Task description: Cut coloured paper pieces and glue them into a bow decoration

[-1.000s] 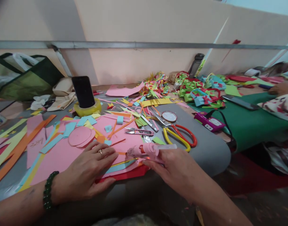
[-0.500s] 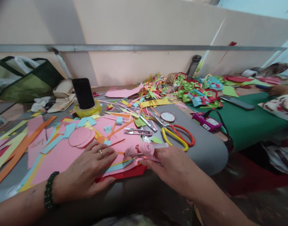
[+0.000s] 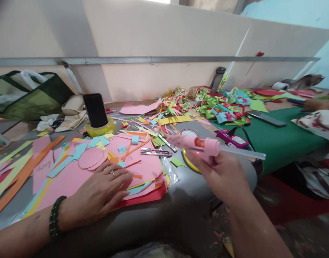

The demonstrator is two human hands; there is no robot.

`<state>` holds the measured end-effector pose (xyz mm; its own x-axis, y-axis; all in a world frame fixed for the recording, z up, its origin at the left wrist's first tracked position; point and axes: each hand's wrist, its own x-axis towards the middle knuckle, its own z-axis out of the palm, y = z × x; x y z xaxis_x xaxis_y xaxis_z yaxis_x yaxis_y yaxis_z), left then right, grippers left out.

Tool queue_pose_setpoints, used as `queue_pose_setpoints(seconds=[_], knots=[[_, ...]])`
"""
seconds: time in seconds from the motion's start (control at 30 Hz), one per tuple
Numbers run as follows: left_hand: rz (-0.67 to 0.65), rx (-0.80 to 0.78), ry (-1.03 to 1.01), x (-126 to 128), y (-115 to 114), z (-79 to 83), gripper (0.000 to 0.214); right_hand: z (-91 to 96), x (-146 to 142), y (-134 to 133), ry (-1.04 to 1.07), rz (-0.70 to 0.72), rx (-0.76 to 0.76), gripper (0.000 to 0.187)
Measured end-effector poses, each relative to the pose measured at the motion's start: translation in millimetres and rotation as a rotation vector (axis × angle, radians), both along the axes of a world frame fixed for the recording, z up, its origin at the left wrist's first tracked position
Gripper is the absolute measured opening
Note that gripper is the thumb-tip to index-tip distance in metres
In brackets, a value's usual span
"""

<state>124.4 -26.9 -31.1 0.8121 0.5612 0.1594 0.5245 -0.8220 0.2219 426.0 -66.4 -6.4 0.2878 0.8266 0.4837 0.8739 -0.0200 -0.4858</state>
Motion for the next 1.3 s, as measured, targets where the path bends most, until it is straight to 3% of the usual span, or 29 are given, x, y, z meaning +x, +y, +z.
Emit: queue_pose_setpoints(seconds=[0.07,0.17,0.3,0.43,0.57,0.8,1.03,1.13,1.2,1.23,1.27,1.3], knots=[[0.03,0.012,-0.026,-0.7,3.0,5.0,0.03,-4.0,21.4,14.1,-0.047,-0.208,-0.048,0.048],[0.131,-0.022,-0.044,1.2,13.1,13.7,0.032,-9.9,51.6,38.9,-0.117,-0.314,-0.174,0.039],[0.299,-0.138,-0.022,11.2,30.1,14.7,0.026,-22.6,77.5,64.0,-0.132,-0.291,-0.268,0.029],[0.37,-0.149,-0.039,19.5,39.1,0.9,0.016,-33.7,87.8,70.9,-0.119,-0.317,-0.276,0.032],[0.393,-0.13,-0.091,22.1,41.3,-8.7,0.014,-31.4,91.4,70.0,-0.12,-0.288,-0.306,0.032],[0.371,-0.185,-0.169,20.0,42.0,-8.0,0.016,-18.3,92.4,66.0,-0.123,-0.256,-0.467,0.042],[0.441,-0.295,-0.406,14.4,48.2,0.9,0.012,-24.3,99.6,52.1,-0.102,-0.224,-0.396,0.034],[0.466,-0.341,-0.518,13.1,51.0,3.6,0.011,-16.5,88.2,37.0,-0.106,-0.355,-0.31,0.034],[0.469,-0.415,-0.594,13.1,52.0,5.2,0.011,-9.7,62.7,22.9,-0.033,-0.445,-0.125,0.034],[0.465,-0.464,-0.631,13.4,52.3,6.1,0.011,-7.5,44.3,16.0,0.05,-0.402,-0.02,0.035],[0.46,-0.51,-0.667,13.9,52.3,7.0,0.011,-6.5,23.1,10.1,0.182,-0.23,0.035,0.036],[0.457,-0.549,-0.698,14.5,52.2,7.9,0.011,-7.1,0.2,5.8,0.302,0.013,-0.033,0.037]])
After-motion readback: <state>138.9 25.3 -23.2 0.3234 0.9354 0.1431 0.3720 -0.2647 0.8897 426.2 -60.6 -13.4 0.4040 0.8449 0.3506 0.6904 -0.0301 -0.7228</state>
